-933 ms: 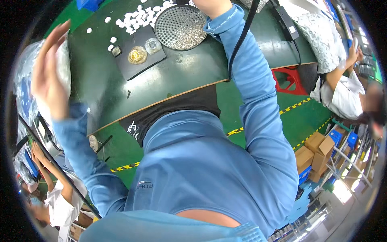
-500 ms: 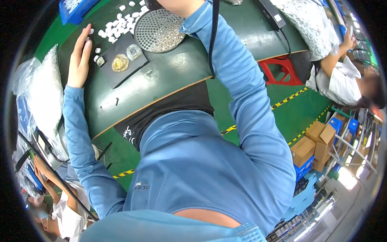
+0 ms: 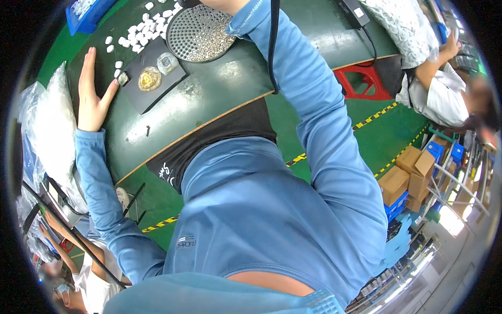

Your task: Assembling and testing small white electronic components using a handheld tool at a factory workstation.

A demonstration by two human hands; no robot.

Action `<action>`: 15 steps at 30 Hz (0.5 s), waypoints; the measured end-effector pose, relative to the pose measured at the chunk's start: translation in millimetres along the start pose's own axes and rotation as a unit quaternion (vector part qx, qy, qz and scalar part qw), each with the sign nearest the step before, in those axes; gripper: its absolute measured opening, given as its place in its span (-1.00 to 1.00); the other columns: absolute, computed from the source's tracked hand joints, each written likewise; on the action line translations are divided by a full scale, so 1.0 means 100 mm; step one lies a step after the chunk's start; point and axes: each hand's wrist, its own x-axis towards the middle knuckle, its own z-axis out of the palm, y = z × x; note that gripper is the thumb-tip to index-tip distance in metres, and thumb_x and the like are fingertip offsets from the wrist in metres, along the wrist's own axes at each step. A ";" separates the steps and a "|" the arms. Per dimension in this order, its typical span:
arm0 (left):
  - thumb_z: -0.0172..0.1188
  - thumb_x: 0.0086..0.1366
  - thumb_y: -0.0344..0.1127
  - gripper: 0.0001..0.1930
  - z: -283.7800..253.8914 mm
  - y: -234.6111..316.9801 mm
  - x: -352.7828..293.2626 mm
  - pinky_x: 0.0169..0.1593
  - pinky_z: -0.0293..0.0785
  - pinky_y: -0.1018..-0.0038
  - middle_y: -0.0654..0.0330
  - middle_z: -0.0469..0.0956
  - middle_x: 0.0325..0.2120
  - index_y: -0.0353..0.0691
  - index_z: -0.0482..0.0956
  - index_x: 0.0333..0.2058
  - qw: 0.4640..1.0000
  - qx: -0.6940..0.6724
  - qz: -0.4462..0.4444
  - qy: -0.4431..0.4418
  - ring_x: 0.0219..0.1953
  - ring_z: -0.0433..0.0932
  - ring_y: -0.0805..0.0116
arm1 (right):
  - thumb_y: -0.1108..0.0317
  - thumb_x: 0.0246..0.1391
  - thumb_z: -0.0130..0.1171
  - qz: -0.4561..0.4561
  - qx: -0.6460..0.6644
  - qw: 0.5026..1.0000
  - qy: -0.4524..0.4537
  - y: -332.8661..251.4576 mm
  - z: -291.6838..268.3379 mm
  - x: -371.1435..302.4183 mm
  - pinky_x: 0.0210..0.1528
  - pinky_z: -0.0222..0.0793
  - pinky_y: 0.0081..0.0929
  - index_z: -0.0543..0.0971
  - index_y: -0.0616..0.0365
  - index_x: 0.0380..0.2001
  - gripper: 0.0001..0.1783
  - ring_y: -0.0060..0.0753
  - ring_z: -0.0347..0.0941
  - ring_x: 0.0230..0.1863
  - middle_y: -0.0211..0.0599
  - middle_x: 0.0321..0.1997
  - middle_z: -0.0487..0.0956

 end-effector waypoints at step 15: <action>0.18 0.42 -0.04 -0.28 0.46 -0.05 0.88 0.51 -0.05 0.22 0.10 0.16 0.48 -0.11 0.20 0.46 0.990 0.037 0.127 -0.042 0.54 0.05 0.10 | 0.17 0.21 0.41 -0.011 0.023 1.000 0.007 -0.06 -0.01 0.00 -0.35 0.45 -0.62 0.56 0.25 -0.08 -0.59 -0.61 0.50 -0.42 -0.40 -0.36 0.58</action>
